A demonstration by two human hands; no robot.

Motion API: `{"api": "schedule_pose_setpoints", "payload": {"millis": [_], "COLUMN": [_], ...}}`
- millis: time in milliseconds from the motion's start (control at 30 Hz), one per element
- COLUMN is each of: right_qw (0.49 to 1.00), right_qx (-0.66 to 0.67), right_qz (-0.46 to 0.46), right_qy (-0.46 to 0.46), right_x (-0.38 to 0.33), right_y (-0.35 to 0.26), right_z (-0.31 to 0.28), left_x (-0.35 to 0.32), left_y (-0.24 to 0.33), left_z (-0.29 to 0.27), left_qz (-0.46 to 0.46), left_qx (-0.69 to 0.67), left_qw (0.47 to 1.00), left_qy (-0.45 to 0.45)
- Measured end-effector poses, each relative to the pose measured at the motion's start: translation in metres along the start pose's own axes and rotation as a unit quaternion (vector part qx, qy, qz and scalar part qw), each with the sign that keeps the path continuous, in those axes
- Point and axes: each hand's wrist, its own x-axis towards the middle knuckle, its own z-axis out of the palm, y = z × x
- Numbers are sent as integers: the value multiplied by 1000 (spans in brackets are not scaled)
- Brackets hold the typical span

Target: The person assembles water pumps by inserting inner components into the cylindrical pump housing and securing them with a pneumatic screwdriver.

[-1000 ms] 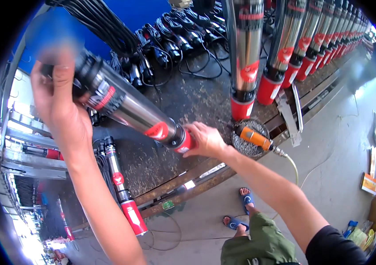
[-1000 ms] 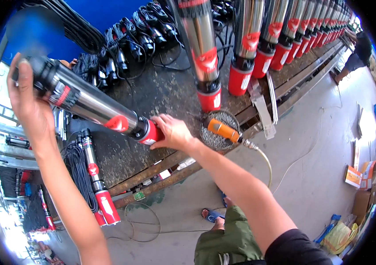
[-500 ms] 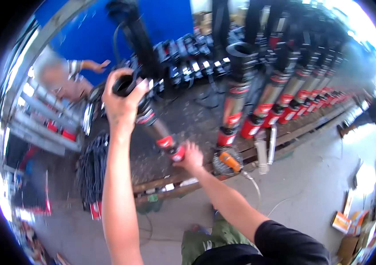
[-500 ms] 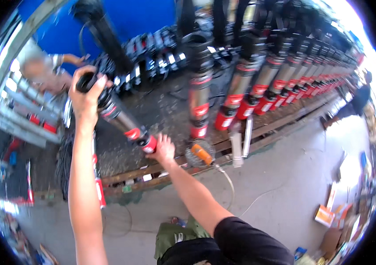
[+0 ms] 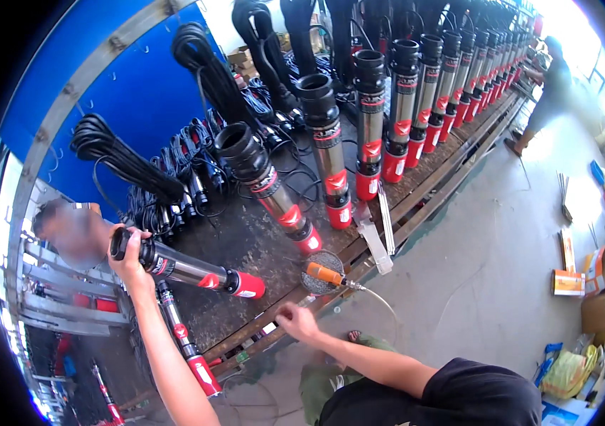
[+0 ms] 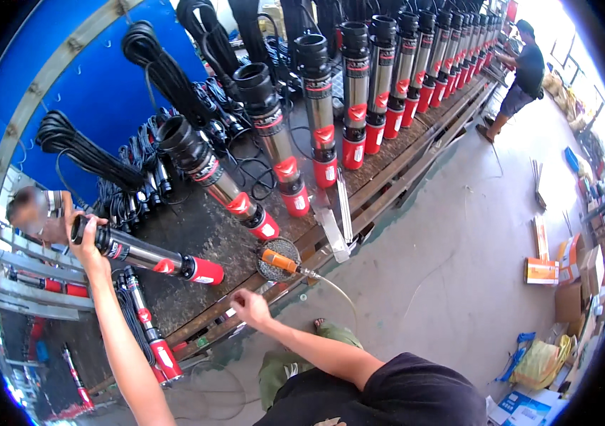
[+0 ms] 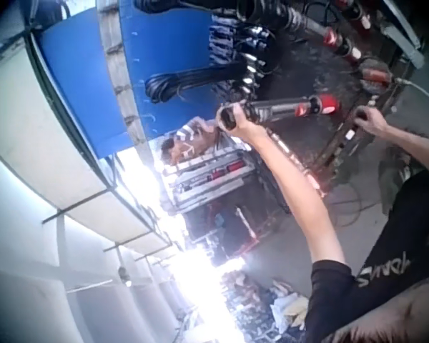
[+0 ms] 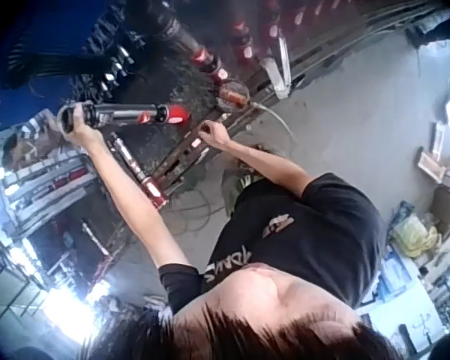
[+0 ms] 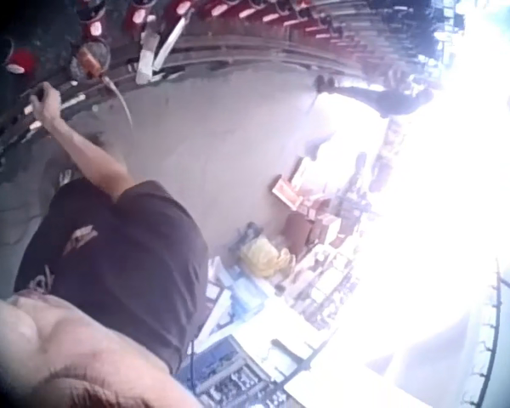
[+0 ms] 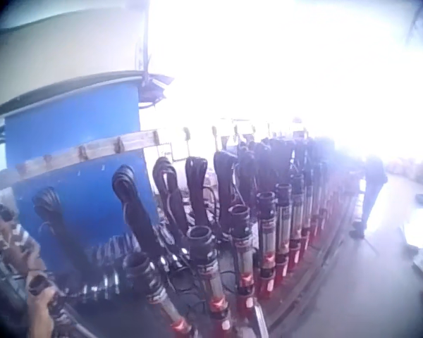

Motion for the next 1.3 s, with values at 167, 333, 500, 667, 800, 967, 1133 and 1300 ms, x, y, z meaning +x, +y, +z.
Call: {"api": "schedule_pose_setpoints", "payload": {"millis": [167, 333, 500, 667, 800, 967, 1133, 1300], "right_qw": [989, 995, 995, 989, 979, 958, 947, 949], "right_qx": [-24, -46, -35, -3, 14, 13, 22, 25], "right_qz": [-29, 8, 94, 146, 203, 287, 318, 310], "right_qy": [140, 93, 10, -14, 21, -7, -49, -44], "right_x": [42, 23, -22, -54, -71, -102, -119, -114], "right_y": [-9, 10, 39, 103, 109, 131, 124, 117], "right_z": [-102, -138, -133, -144, -173, -173, -166, -182], "left_x": [-9, -4, -4, -8, -3, -11, -10, -4], "left_y": [-1, -5, 1, -7, -4, -8, -12, -11], "left_z": [24, 32, 31, 18, 26, 33, 20, 21], "left_qz": [19, 24, 28, 30, 41, 55, 71, 74], "left_qx": [-7, -7, -11, 22, 14, 14, 4, 13], "left_qw": [1000, 1000, 999, 999, 999, 998, 997, 997], "left_qy": [-8, 11, 13, 24, 19, -1, -12, -11]}}
